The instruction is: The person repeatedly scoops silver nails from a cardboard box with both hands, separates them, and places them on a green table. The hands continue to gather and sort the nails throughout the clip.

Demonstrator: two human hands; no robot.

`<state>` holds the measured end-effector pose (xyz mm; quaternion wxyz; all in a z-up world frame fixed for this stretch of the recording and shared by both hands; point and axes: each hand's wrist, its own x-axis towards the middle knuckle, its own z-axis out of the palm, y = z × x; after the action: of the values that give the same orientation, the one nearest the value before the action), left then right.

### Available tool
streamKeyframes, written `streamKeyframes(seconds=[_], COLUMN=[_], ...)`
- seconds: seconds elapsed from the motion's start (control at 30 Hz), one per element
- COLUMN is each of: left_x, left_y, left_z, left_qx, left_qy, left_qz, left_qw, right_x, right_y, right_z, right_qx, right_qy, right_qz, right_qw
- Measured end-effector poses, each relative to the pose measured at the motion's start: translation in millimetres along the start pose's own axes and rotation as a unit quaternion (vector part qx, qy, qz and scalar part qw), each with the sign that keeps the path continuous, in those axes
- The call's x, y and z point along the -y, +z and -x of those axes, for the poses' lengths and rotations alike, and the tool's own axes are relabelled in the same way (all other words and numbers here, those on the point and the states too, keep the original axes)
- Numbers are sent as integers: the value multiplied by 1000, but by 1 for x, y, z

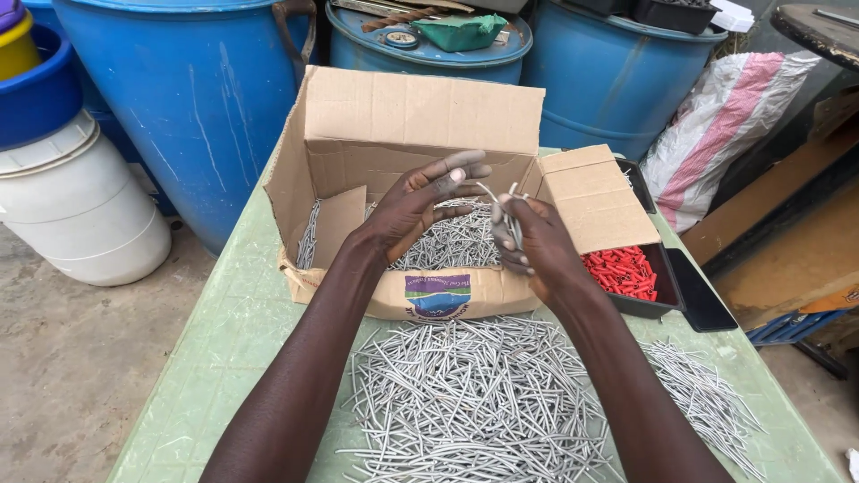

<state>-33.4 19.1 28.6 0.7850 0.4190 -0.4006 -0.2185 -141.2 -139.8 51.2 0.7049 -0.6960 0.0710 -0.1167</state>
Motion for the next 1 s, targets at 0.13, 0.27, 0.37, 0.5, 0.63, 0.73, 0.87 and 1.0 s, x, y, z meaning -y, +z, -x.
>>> streamKeyframes(seconds=[0.13, 0.27, 0.37, 0.5, 0.63, 0.73, 0.87, 1.0], left_x=[1, 6, 12, 20, 31, 53, 53, 48], left_y=[-8, -10, -11, -16, -22, -36, -37, -33], left_z=[-6, -8, -11, -14, -15, -19, -20, -17], left_qx=[-62, -217, -221, -225, -237, -188, -192, -191], left_qy=[-19, -151, -169, -153, -153, -46, -41, -42], left_qz=[27, -79, -106, -126, -148, -189, -225, -252], left_qw=[998, 961, 955, 954, 948, 963, 954, 948], right_x=[15, -6, -5, 27, 44, 27, -10, -33], right_y=[-5, -12, -16, -17, -4, -1, -11, -16], right_z=[69, 117, 131, 114, 46, -8, -64, -84], right_qx=[2, 162, 209, 102, 15, 60, 135, 158], right_qy=[-14, -50, -91, -107, -114, -102, -52, 16], right_qz=[156, 513, 608, 678, 659, 676, 705, 703], right_qw=[988, 842, 760, 720, 743, 727, 694, 693])
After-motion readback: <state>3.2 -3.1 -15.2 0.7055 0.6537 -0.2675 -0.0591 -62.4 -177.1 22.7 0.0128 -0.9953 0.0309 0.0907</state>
